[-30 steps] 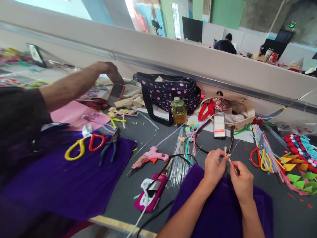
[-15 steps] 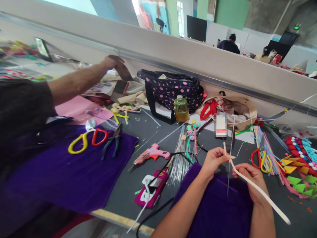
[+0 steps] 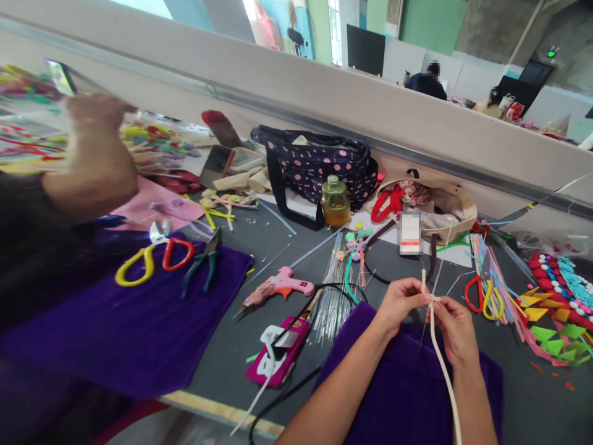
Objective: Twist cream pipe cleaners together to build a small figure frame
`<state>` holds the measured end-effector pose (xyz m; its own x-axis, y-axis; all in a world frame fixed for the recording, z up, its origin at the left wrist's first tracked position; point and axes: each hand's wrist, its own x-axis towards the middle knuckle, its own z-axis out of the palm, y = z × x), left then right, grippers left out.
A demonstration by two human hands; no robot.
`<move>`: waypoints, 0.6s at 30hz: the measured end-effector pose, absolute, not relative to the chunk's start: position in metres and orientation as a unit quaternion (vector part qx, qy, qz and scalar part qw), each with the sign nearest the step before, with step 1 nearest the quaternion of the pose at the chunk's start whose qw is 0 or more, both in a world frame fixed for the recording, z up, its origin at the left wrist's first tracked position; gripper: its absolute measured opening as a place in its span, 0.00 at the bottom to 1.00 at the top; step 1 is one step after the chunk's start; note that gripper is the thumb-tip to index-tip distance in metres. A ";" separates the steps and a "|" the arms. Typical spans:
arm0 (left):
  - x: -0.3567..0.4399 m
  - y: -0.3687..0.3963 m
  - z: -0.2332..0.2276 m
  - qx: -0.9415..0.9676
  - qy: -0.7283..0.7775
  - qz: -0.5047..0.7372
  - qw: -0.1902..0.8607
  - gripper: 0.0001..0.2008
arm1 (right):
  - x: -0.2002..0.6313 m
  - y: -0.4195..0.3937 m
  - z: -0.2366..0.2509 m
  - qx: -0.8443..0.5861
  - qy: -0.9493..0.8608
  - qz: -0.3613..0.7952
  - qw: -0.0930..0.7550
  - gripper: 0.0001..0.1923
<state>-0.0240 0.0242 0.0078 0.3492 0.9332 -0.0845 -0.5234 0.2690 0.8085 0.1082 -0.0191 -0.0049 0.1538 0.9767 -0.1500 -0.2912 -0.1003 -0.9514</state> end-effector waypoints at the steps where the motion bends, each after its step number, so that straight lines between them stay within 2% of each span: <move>1: -0.024 0.024 0.008 0.352 0.292 0.493 0.740 0.12 | 0.108 -0.019 -0.005 -0.497 -0.349 0.548 0.575 0.08; 6: -0.021 0.023 0.007 0.338 0.314 0.515 0.722 0.13 | 0.101 -0.017 -0.005 -0.501 -0.377 0.523 0.577 0.08; 18: -0.017 0.024 0.002 0.340 0.247 0.462 0.781 0.18 | 0.103 -0.013 -0.013 -0.497 -0.384 0.466 0.623 0.10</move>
<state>-0.0174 0.0240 0.0018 0.4506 0.8899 -0.0715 -0.5531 0.3411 0.7601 0.1033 -0.0130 -0.0135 0.2710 0.9625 0.0160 -0.1982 0.0720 -0.9775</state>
